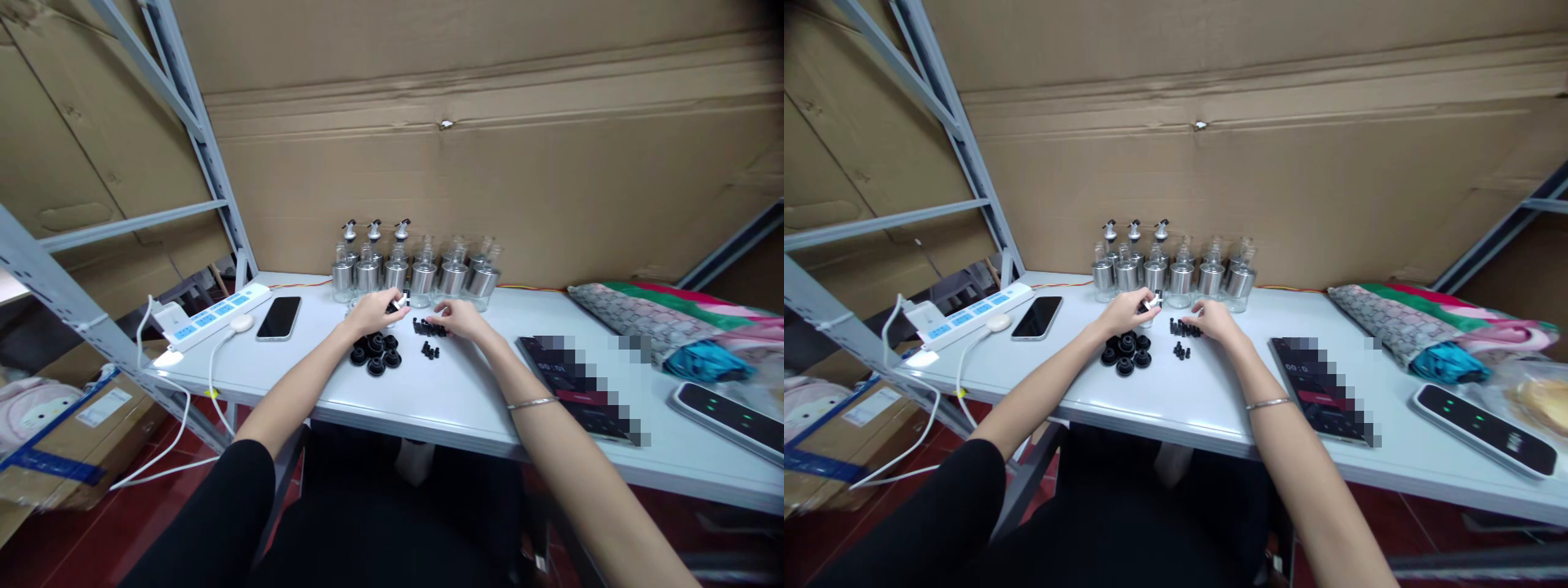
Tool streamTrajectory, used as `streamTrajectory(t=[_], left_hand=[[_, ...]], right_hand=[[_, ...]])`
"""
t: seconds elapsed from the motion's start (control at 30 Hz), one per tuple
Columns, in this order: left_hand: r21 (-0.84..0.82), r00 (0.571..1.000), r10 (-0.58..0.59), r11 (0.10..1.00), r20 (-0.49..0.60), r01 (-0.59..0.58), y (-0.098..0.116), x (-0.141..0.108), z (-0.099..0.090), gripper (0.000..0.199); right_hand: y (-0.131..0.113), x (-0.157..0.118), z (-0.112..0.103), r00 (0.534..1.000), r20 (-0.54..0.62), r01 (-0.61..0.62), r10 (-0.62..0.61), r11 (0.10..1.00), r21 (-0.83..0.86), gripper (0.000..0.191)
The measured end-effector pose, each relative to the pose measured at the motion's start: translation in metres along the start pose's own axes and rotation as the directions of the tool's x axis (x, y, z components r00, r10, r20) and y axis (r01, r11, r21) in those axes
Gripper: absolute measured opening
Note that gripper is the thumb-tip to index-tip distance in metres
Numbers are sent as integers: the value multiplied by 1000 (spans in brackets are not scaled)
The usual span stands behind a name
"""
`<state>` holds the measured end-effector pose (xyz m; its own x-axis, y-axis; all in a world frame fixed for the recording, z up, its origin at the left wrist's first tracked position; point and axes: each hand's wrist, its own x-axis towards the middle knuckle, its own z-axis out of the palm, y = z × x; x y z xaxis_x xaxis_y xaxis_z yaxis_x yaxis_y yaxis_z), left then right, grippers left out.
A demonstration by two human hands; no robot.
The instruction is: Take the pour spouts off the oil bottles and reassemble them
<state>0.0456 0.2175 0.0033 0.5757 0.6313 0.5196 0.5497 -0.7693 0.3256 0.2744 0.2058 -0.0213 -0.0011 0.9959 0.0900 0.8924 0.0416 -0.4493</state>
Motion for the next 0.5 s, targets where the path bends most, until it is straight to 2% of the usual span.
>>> streamTrajectory(t=[0.13,0.27,0.37,0.5], left_hand=[[-19,1000,4,1000,1,-4,1,0,0,23],[-60,999,31,998,16,-30,5,1,2,28],[-87,996,81,993,29,-78,9,2,3,27],[-94,990,141,986,31,-137,10,1,2,23]], right_hand=[[-6,-3,-3,991,-134,38,-22,993,115,22],[-22,-8,-11,939,-334,169,-77,952,255,28],[-34,-14,-12,921,-357,289,-159,891,350,33],[-41,-18,-9,908,-345,377,-239,825,421,37]])
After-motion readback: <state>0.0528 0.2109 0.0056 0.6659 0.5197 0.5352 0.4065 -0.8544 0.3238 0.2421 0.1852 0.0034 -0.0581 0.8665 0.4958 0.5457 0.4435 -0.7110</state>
